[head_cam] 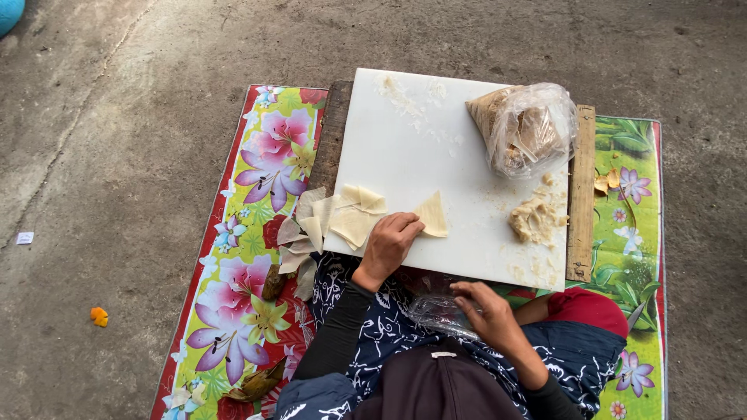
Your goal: The person prepares food by placing small amounts of filling onto triangular pieces of dough and folding them, using a spoon to dispense the filling from a plastic bag.
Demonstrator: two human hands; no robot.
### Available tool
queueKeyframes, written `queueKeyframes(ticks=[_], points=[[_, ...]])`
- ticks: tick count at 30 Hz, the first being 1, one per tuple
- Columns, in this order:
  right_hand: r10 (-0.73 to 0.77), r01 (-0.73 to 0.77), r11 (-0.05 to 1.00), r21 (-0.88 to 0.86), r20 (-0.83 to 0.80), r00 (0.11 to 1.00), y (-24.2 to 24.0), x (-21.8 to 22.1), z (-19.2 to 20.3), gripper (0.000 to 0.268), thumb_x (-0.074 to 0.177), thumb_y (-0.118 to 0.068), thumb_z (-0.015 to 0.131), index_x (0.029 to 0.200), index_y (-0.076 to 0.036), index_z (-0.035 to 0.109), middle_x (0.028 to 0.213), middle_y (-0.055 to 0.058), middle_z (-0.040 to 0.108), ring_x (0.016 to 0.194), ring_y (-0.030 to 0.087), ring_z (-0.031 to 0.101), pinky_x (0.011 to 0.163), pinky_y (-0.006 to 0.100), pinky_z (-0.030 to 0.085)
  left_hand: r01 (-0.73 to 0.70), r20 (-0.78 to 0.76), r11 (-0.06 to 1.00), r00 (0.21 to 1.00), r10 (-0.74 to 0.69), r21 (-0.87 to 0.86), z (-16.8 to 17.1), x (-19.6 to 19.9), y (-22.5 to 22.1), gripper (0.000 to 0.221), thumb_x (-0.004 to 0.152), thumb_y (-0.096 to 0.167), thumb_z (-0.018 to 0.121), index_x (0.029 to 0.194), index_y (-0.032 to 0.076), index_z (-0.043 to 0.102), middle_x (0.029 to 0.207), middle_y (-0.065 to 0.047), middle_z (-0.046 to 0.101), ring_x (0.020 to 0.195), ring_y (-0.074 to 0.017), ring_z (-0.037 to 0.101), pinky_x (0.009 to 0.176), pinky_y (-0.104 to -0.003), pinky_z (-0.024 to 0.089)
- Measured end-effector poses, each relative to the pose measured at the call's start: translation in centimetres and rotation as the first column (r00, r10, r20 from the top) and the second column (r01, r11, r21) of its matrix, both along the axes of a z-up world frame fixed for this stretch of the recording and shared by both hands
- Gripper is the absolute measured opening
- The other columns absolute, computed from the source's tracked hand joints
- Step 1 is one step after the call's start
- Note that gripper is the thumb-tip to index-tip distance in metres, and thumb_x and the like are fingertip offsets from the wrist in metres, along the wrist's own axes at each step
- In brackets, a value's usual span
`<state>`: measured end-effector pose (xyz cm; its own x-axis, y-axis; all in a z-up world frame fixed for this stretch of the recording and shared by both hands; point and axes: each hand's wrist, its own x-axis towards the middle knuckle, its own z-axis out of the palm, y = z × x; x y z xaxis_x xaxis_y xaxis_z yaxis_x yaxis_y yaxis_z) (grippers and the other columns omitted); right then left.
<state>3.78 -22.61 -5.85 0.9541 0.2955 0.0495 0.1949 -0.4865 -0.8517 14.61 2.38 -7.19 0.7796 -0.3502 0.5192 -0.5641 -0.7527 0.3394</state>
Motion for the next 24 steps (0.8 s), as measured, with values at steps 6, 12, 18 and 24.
queueKeyframes(ticks=[6,12,18,24], points=[[-0.151,0.159,0.983,-0.096,0.080,0.985,-2.2,6.9,3.8,0.024,0.093,-0.012,0.071,0.116,-0.006,0.071,0.094,0.011,0.074,0.067,0.020,0.066,0.062,0.034,0.055,-0.010,-0.097,0.995,0.995,0.001,-0.098,1.1,-1.5,0.1,0.015,0.091,0.015,0.075,0.105,0.009,0.076,0.112,-0.007,0.073,0.108,-0.0242,0.069,0.095,-0.038,0.056],[-0.200,0.309,0.944,-0.117,0.540,0.817,-5.8,12.8,10.0,0.024,0.105,0.002,0.061,0.126,-0.003,0.072,0.103,0.014,0.067,0.095,0.027,0.064,0.083,0.037,0.054,-0.030,-0.148,0.981,0.989,0.001,-0.192,-0.2,-0.9,0.1,0.029,0.091,0.030,0.078,0.104,0.004,0.072,0.115,-0.018,0.068,0.104,-0.0298,0.067,0.091,-0.039,0.055],[-0.267,0.411,0.861,-0.301,0.420,0.867,-7.2,11.2,6.4,0.028,0.097,0.004,0.064,0.120,-0.005,0.078,0.102,0.017,0.062,0.089,0.030,0.064,0.077,0.039,0.053,-0.270,-0.188,0.940,0.954,0.233,-0.210,-0.3,-0.5,-1.2,0.023,0.088,0.022,0.077,0.102,0.004,0.073,0.104,-0.014,0.064,0.095,-0.0286,0.064,0.084,-0.040,0.055],[-0.208,0.296,0.944,-0.144,0.437,0.875,-2.7,7.8,1.0,0.020,0.095,0.000,0.069,0.115,-0.004,0.072,0.108,0.015,0.062,0.090,0.027,0.065,0.077,0.035,0.059,-0.284,-0.239,0.933,0.943,0.230,-0.221,-1.2,-0.7,-1.2,0.016,0.091,0.021,0.078,0.101,0.009,0.073,0.100,-0.005,0.067,0.092,-0.0221,0.065,0.080,-0.035,0.057]])
